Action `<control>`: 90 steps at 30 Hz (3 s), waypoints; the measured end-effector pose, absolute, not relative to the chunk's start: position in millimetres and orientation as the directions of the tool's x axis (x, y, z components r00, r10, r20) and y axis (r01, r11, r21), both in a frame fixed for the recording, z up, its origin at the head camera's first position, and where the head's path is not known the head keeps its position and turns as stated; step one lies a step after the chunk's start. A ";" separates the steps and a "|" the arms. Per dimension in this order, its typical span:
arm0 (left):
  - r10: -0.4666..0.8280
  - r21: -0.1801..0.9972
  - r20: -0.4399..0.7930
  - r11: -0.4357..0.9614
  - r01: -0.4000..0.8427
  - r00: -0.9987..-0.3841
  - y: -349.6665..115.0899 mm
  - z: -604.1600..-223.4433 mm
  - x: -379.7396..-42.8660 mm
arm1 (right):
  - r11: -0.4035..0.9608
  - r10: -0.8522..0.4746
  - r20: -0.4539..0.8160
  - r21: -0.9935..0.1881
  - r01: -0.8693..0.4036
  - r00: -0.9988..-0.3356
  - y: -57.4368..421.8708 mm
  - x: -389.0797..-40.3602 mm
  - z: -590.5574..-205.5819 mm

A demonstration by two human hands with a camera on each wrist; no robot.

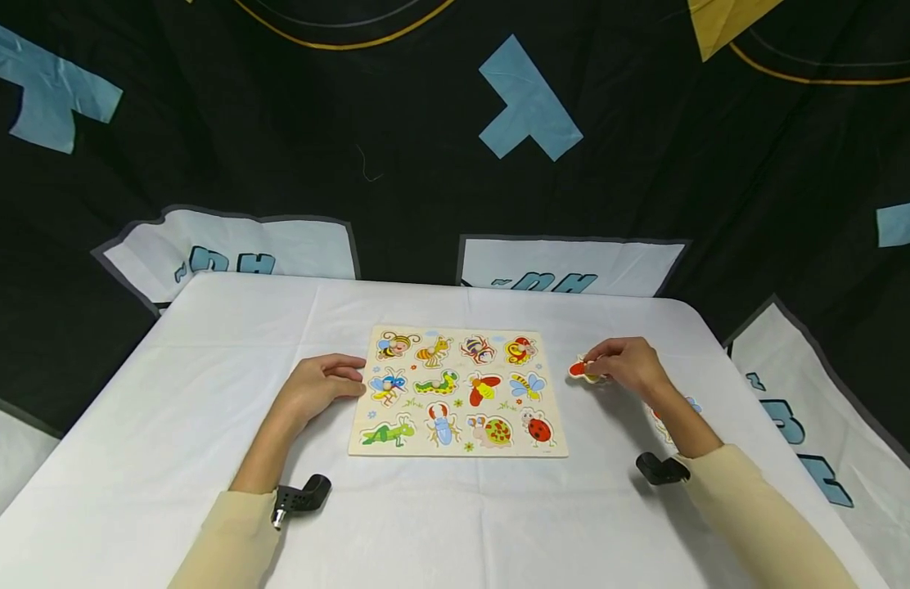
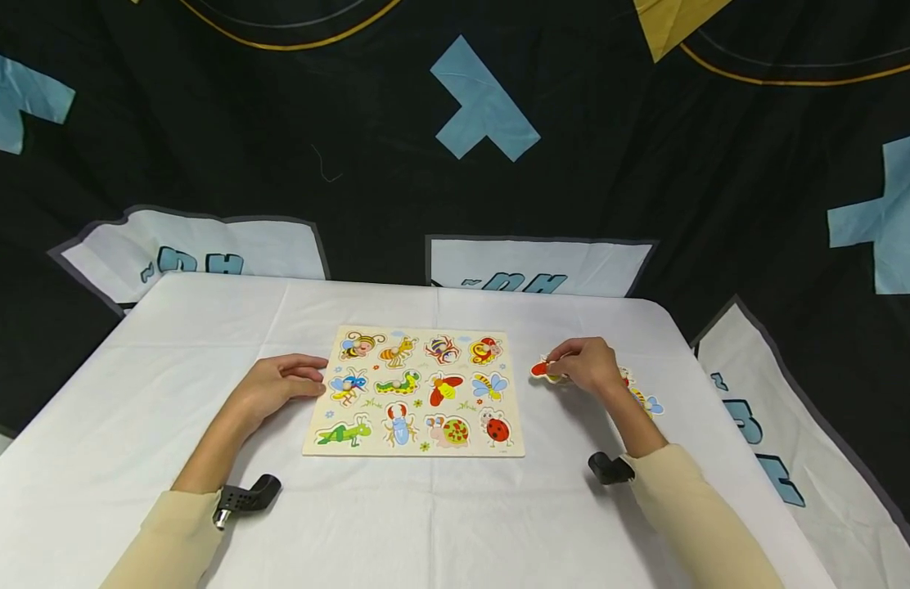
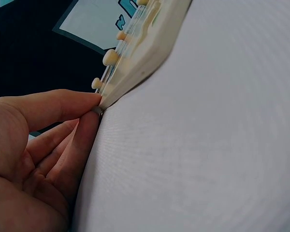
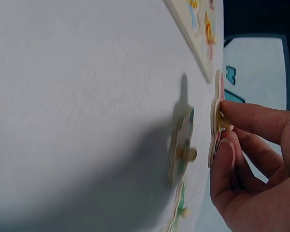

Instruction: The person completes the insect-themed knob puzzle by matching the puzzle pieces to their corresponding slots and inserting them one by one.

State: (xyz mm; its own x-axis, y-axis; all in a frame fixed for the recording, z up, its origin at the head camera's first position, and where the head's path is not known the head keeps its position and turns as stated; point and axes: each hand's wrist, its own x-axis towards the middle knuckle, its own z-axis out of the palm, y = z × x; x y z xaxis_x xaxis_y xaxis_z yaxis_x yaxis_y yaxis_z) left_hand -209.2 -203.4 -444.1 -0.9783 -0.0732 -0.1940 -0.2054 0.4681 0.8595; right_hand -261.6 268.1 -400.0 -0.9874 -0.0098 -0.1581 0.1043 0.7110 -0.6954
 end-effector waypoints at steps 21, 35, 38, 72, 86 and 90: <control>-0.076 0.871 -0.201 0.443 -0.213 -0.977 -203.8 -444.0 -208.7 | 0.691 -0.108 -0.157 -0.721 0.039 -0.982 208.5 -266.0 -403.2; -0.068 0.875 -0.195 0.438 -0.205 -0.978 -204.5 -445.1 -208.6 | 0.689 -0.147 -0.168 -0.725 0.021 -0.975 176.4 -261.8 -407.5; -0.061 0.878 -0.194 0.435 -0.201 -0.979 -204.3 -445.5 -209.0 | 0.690 -0.171 -0.159 -0.724 -0.004 -0.972 171.0 -259.8 -408.3; -0.061 0.863 -0.189 0.465 -0.195 -0.980 -203.5 -445.0 -208.2 | 0.661 -0.284 -0.162 -0.747 -0.071 -0.945 128.0 -250.4 -415.2; -0.070 0.864 -0.195 0.459 -0.205 -0.978 -204.4 -444.5 -208.6 | 0.684 -0.276 -0.184 -0.727 -0.058 -0.944 123.4 -250.0 -414.7; -0.070 0.866 -0.197 0.454 -0.207 -0.978 -203.7 -444.7 -208.7 | 0.683 -0.271 -0.186 -0.728 -0.052 -0.944 123.0 -250.1 -414.9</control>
